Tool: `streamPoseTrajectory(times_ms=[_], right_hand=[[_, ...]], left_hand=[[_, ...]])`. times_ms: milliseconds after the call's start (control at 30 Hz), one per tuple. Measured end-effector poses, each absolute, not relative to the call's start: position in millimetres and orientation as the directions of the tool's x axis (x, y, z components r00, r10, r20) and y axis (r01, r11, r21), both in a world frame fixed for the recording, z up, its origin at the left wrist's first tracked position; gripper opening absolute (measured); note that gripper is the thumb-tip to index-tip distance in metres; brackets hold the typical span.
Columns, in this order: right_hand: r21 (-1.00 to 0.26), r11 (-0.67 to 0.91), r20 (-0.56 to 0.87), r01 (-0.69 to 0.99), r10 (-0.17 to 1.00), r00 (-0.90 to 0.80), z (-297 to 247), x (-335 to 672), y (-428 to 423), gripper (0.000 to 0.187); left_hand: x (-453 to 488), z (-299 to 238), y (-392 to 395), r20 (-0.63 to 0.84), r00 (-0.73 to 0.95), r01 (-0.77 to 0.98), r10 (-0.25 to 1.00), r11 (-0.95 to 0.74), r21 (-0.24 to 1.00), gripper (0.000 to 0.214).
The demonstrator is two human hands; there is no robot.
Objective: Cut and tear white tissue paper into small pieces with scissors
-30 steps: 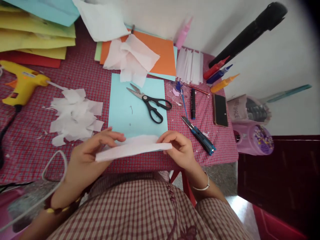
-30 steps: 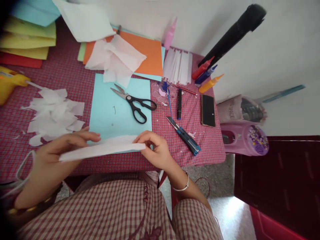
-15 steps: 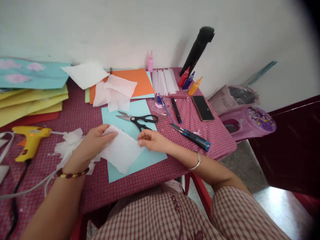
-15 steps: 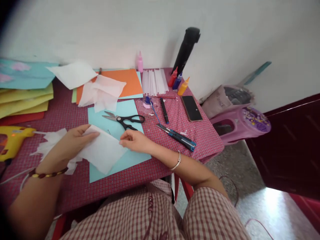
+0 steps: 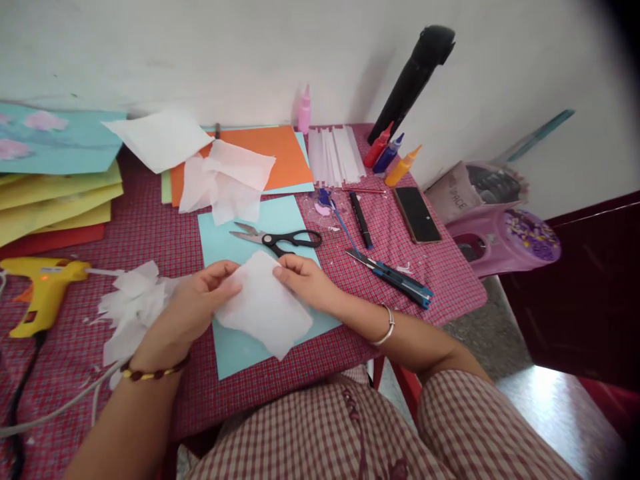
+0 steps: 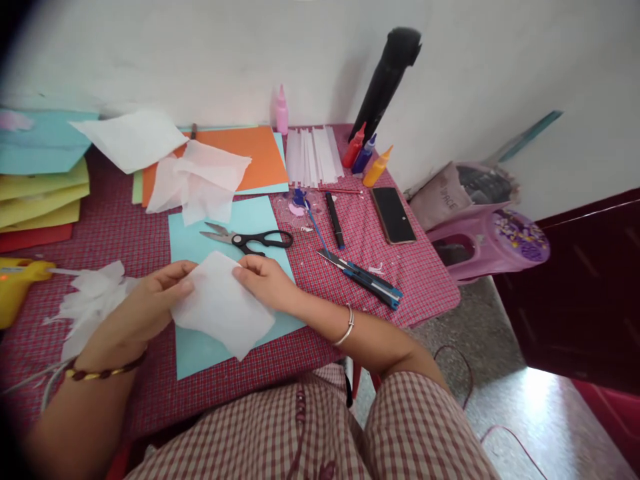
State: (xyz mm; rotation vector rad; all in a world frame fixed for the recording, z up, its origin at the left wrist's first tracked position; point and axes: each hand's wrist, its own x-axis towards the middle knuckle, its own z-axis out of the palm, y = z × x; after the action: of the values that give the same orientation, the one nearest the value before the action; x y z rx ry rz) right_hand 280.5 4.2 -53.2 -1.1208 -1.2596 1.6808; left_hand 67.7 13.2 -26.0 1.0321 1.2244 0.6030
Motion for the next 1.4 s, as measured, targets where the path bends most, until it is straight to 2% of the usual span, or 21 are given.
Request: streamPoseTrajectory(times_ms=[167, 233, 300, 367, 433, 500, 633, 767, 867, 1067, 1267, 1400], right_hand=[[-0.910, -0.291, -0.235, -0.297, 0.949, -0.212, -54.1, 282.3, 7.9, 0.027], [-0.888, -0.279, -0.233, -0.366, 0.958, -0.166, -55.8, 282.0, 9.7, 0.027], [-0.877, -0.268, -0.235, -0.400, 0.963, -0.130, -57.7, 282.2, 11.2, 0.026], [-0.873, -0.260, -0.236, -0.412, 0.966, -0.109, -60.1, 283.0, 12.8, 0.026], [-0.878, -0.244, -0.228, -0.412, 0.970, -0.089, -62.7, 284.2, 14.3, 0.027], [-0.887, -0.230, -0.219, -0.401, 0.973, -0.073, -64.7, 285.7, 15.3, 0.029], [-0.909, -0.229, -0.193, -0.348, 0.972, -0.134, -62.2, 288.0, 14.7, 0.037], [-0.941, -0.213, -0.148, -0.264, 0.958, -0.247, -56.3, 287.9, 13.7, 0.042], [-0.958, -0.175, -0.120, -0.228, 0.964, -0.238, -56.4, 289.1, 15.2, 0.048], [-0.988, -0.049, -0.022, -0.147, 0.984, -0.178, -57.1, 296.7, 14.6, 0.033], [-0.998, -0.036, -0.024, -0.045, 0.971, -0.238, -52.8, 294.8, 9.2, 0.022], [-0.997, -0.063, -0.048, -0.045, 0.960, -0.276, -54.1, 293.3, 9.0, 0.023]], left_hand=[[64.1, -29.8, 10.3, -0.295, 0.299, -0.291, 0.908, 0.381, 0.878, 0.054], [68.3, -29.3, 7.9, -0.222, 0.343, -0.378, 0.913, 0.351, 0.857, 0.063], [73.5, -30.5, 5.3, -0.216, 0.408, -0.316, 0.887, 0.359, 0.878, 0.065], [77.9, -33.6, 3.0, -0.299, 0.404, -0.110, 0.865, 0.370, 0.922, 0.051], [80.6, -37.7, 1.8, -0.372, 0.312, 0.096, 0.874, 0.360, 0.928, 0.030], [81.3, -41.2, 1.9, -0.376, 0.227, 0.157, 0.898, 0.347, 0.925, 0.023], [79.1, -41.9, 3.1, -0.358, 0.174, 0.100, 0.917, 0.345, 0.933, 0.022], [80.6, -35.7, 0.6, -0.370, 0.178, 0.145, 0.912, 0.348, 0.926, 0.023], [83.4, -31.7, -2.2, -0.394, 0.152, 0.141, 0.906, 0.375, 0.916, 0.027], [81.9, -32.9, -3.2, -0.427, 0.084, 0.027, 0.900, 0.426, 0.904, 0.031], [86.0, -33.5, -1.2, -0.292, 0.033, -0.173, 0.956, 0.294, 0.940, 0.033], [85.3, -33.1, -0.2, -0.244, -0.013, -0.183, 0.970, 0.237, 0.954, 0.024]])
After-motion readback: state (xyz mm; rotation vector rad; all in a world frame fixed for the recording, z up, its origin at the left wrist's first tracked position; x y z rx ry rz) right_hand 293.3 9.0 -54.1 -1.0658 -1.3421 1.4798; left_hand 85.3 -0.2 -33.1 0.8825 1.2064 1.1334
